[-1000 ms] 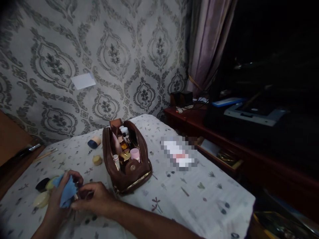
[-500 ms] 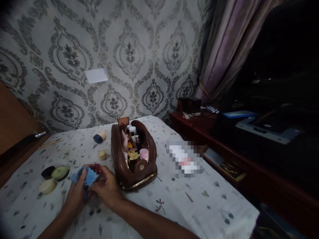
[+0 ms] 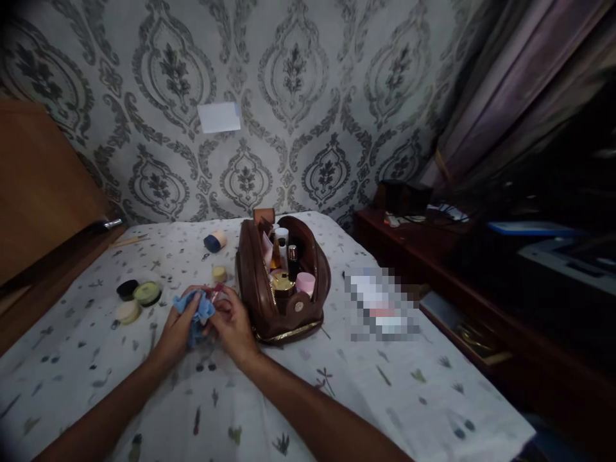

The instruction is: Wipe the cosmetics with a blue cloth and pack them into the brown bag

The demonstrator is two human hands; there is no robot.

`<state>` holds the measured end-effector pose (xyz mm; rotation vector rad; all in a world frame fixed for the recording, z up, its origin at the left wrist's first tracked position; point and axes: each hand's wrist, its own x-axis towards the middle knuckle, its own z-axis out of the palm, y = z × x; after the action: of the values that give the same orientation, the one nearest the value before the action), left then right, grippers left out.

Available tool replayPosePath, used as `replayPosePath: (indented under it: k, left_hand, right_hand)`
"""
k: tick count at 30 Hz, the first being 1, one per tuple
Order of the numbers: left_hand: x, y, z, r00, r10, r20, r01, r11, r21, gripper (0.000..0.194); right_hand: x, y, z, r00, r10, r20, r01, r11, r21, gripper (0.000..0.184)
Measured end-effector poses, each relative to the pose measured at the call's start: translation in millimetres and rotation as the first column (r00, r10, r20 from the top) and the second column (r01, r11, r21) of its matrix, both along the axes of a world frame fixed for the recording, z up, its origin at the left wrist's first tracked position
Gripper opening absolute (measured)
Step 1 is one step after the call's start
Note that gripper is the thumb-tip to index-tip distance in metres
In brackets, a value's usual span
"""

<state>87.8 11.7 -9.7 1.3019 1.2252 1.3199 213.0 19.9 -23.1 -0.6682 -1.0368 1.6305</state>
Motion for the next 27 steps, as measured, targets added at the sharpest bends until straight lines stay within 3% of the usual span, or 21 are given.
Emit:
replayPosePath:
  k: [5,8,13,18,22,27]
  left_hand:
    - [-9.6,5.0,10.7,0.984,0.102,-0.149,-0.092,0.993,0.074,0.04]
    - [-19.9,8.9,17.3,0.962,0.103,-0.253,-0.084,0.993,0.082,0.04]
    - [-33.3,7.8,31.7,0.825,0.145,-0.547,-0.031,0.977,0.211,0.04]
    - [-32.1,6.0,30.7,0.828,0.163,-0.536,0.007,0.954,0.3,0.051]
    - [-29.4,6.8,20.6,0.832,0.171,-0.527,0.008,0.947,0.321,0.041]
    - [-26.7,3.6,19.8,0.855,0.191,-0.483,-0.083,0.968,0.235,0.02]
  right_hand:
    - [1.8,-2.1,-0.4,1.0,-0.024,0.001,0.024,0.997,-0.079,0.07]
    - [1.7,-2.5,-1.1,1.0,-0.028,0.004,0.028,0.993,-0.113,0.076]
    - [0.7,-2.4,-1.7,1.0,-0.003,0.003,0.004,0.993,-0.116,0.079]
    - [1.1,-3.2,-1.0,0.999,0.045,0.021,-0.043,0.995,-0.092,0.076]
    - [1.5,-3.7,-1.3,0.997,0.068,0.033,-0.064,0.992,-0.108,0.073]
    - [2.3,-3.3,-1.8,0.995,0.082,0.055,-0.077,0.993,-0.087,0.071]
